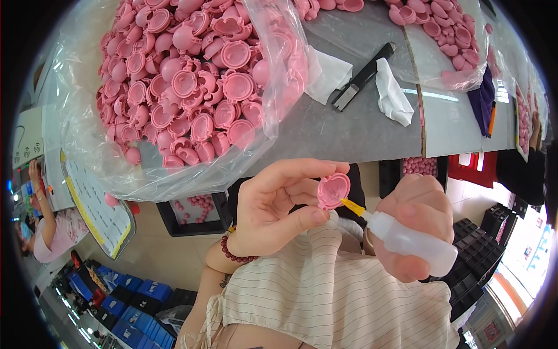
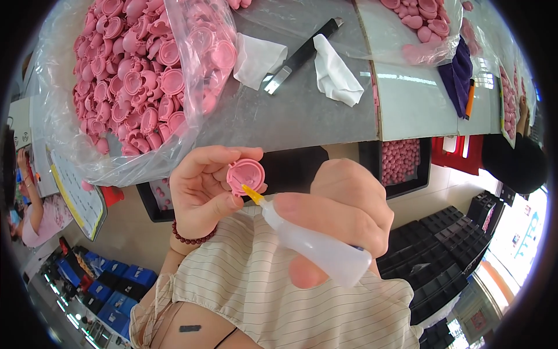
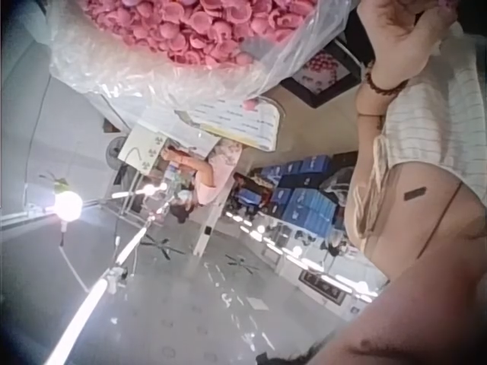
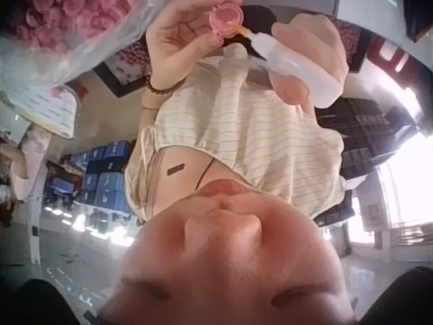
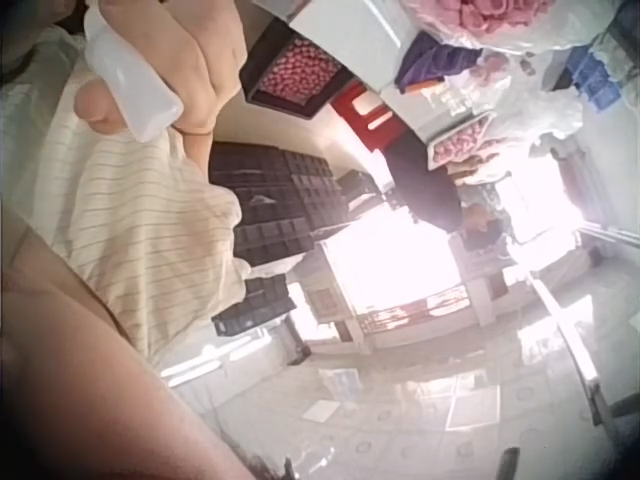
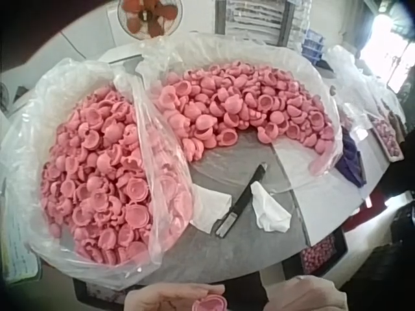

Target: Assembling small pink plastic parts by applying glue from a bottle and pressing them together.

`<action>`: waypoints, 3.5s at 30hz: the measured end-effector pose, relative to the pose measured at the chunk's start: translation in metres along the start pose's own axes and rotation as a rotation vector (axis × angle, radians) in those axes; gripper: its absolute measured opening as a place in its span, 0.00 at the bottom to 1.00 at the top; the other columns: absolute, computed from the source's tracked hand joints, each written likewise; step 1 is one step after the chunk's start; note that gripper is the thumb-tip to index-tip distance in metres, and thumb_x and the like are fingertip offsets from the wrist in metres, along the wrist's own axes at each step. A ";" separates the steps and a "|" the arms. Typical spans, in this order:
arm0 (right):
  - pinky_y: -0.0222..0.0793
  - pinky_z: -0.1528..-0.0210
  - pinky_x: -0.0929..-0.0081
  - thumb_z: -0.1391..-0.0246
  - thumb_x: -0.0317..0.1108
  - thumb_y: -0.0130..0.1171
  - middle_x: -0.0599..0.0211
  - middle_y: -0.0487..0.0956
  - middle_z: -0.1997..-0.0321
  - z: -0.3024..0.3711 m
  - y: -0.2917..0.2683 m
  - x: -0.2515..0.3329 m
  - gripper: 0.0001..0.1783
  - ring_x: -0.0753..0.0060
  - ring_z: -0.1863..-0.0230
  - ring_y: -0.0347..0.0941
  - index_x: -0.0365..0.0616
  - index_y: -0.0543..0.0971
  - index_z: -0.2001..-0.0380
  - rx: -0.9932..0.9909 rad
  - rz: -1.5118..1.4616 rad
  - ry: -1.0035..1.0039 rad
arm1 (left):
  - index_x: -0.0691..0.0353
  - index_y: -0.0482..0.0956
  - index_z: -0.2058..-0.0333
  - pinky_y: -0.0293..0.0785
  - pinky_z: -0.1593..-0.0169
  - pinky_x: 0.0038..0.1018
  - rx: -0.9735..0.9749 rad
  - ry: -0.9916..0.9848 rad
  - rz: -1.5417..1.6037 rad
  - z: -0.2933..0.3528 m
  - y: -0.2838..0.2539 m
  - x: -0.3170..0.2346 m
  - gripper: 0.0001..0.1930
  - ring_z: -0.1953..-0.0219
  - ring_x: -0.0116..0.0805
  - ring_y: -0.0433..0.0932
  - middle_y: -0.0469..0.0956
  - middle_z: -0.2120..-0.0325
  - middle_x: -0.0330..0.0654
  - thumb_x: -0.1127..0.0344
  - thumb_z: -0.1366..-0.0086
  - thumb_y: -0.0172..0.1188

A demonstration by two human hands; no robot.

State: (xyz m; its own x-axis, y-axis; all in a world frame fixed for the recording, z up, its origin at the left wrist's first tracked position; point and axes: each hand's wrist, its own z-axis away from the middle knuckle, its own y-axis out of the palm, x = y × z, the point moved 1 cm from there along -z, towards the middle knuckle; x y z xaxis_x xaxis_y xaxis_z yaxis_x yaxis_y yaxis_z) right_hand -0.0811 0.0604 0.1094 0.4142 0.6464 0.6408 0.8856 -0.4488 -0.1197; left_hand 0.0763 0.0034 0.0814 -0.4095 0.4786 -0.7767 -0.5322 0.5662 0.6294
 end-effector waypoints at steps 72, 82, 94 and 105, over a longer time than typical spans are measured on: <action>0.56 0.70 0.88 0.57 0.29 0.52 0.71 0.73 0.68 -0.037 -0.079 -0.049 0.12 0.85 0.71 0.62 0.39 0.73 0.66 0.404 0.644 0.621 | 0.68 0.63 0.58 0.72 0.63 0.22 0.012 0.130 0.160 -0.036 -0.010 0.010 0.29 0.67 0.30 0.73 0.70 0.63 0.51 0.56 0.54 0.63; 0.59 0.70 0.88 0.56 0.28 0.53 0.72 0.73 0.68 -0.054 -0.075 -0.075 0.11 0.83 0.70 0.64 0.39 0.73 0.65 0.112 0.706 0.409 | 0.68 0.62 0.57 0.66 0.60 0.25 0.072 0.177 0.159 -0.037 -0.015 0.016 0.27 0.63 0.33 0.70 0.69 0.61 0.52 0.62 0.53 0.62; 0.60 0.68 0.88 0.54 0.25 0.51 0.71 0.73 0.70 -0.052 -0.089 -0.089 0.08 0.86 0.71 0.65 0.38 0.73 0.68 0.205 0.759 0.353 | 0.68 0.62 0.57 0.66 0.61 0.26 0.087 0.175 0.168 -0.037 -0.017 0.017 0.27 0.64 0.34 0.70 0.69 0.61 0.52 0.62 0.53 0.62; 0.61 0.65 0.88 0.51 0.26 0.48 0.69 0.71 0.69 -0.036 -0.082 -0.046 0.08 0.83 0.68 0.66 0.34 0.71 0.68 0.191 0.454 0.662 | 0.70 0.62 0.56 0.64 0.52 0.28 0.173 0.213 0.218 -0.036 -0.022 0.020 0.26 0.54 0.38 0.68 0.68 0.60 0.49 0.66 0.52 0.61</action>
State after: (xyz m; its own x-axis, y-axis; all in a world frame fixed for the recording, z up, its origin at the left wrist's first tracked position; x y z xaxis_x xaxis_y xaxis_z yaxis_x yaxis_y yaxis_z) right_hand -0.1804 0.0455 0.1173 0.5839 -0.0973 0.8060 0.7067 -0.4277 -0.5636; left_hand 0.0530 -0.0236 0.0515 -0.6545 0.4605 -0.5996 -0.2892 0.5803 0.7613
